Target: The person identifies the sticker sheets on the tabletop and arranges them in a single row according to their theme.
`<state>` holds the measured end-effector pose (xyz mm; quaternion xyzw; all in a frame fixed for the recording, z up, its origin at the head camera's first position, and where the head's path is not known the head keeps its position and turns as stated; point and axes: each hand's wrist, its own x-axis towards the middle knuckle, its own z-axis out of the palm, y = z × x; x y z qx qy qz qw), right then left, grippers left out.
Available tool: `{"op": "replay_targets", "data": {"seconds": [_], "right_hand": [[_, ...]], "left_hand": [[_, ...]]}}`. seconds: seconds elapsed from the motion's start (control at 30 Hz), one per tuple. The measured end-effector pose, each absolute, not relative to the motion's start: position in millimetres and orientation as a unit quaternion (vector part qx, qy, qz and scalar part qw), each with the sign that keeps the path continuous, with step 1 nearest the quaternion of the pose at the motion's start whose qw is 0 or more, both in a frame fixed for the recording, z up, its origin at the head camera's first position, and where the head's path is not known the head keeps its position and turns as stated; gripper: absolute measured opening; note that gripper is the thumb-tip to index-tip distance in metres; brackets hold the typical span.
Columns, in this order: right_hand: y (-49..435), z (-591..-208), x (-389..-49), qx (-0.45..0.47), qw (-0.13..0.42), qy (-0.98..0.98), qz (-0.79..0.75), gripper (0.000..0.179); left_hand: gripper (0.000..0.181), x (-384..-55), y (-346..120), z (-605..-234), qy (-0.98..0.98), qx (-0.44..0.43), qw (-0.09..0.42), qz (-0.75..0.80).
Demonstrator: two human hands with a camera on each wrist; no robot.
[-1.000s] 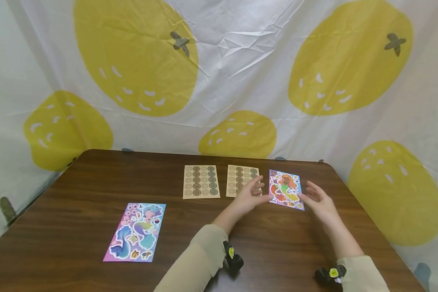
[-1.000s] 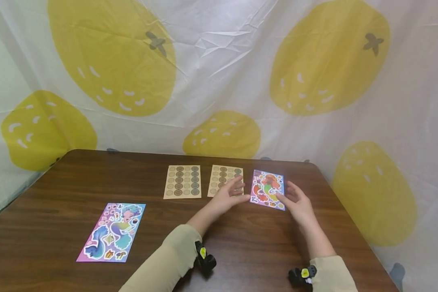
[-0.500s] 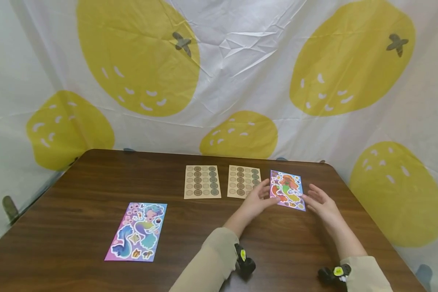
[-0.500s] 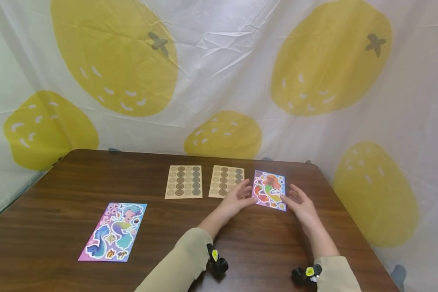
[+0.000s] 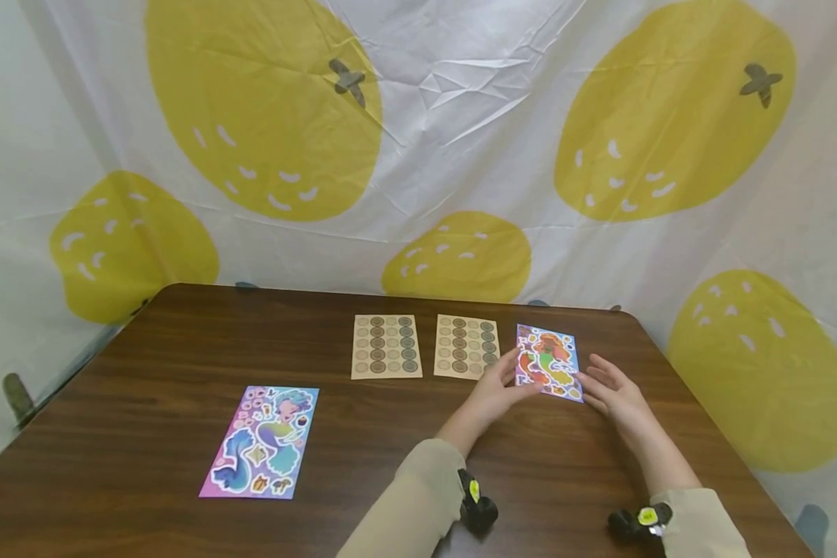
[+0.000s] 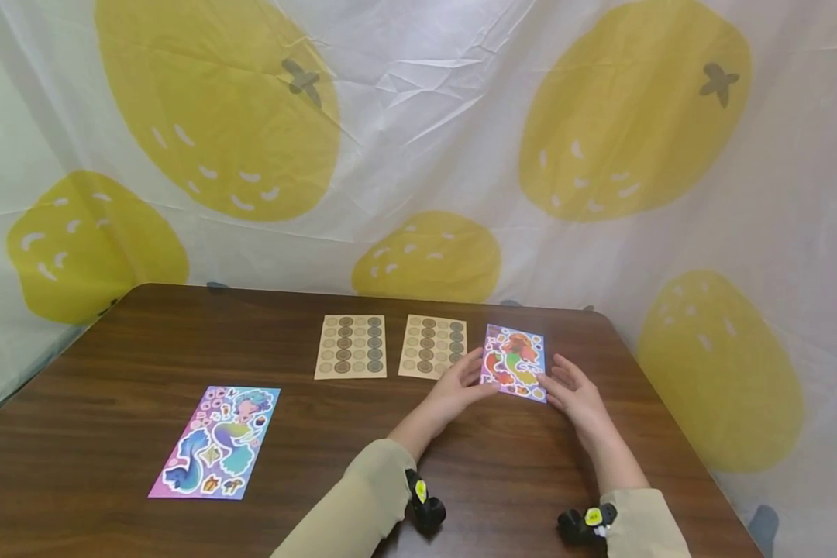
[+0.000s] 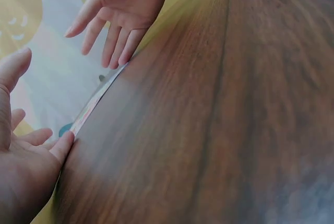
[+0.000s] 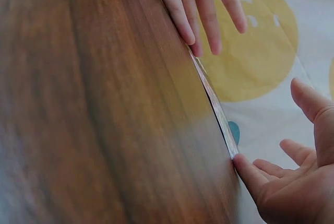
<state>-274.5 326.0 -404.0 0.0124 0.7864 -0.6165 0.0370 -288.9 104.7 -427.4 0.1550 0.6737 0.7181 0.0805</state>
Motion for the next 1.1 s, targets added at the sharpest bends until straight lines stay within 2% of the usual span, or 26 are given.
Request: {"op": "replay_targets", "data": {"seconds": [0.33, 1.1], "right_hand": [[325.5, -406.1, -274.9, 0.006, 0.041, 0.780, -0.624, 0.076], [320.6, -402.6, -271.8, 0.008, 0.056, 0.775, -0.630, 0.076]], "left_hand": [[0.075, -291.6, 107.0, -430.7, 0.660, 0.157, 0.080, 0.731], [0.073, -290.2, 107.4, -432.6, 0.609, 0.153, 0.129, 0.767]]}}
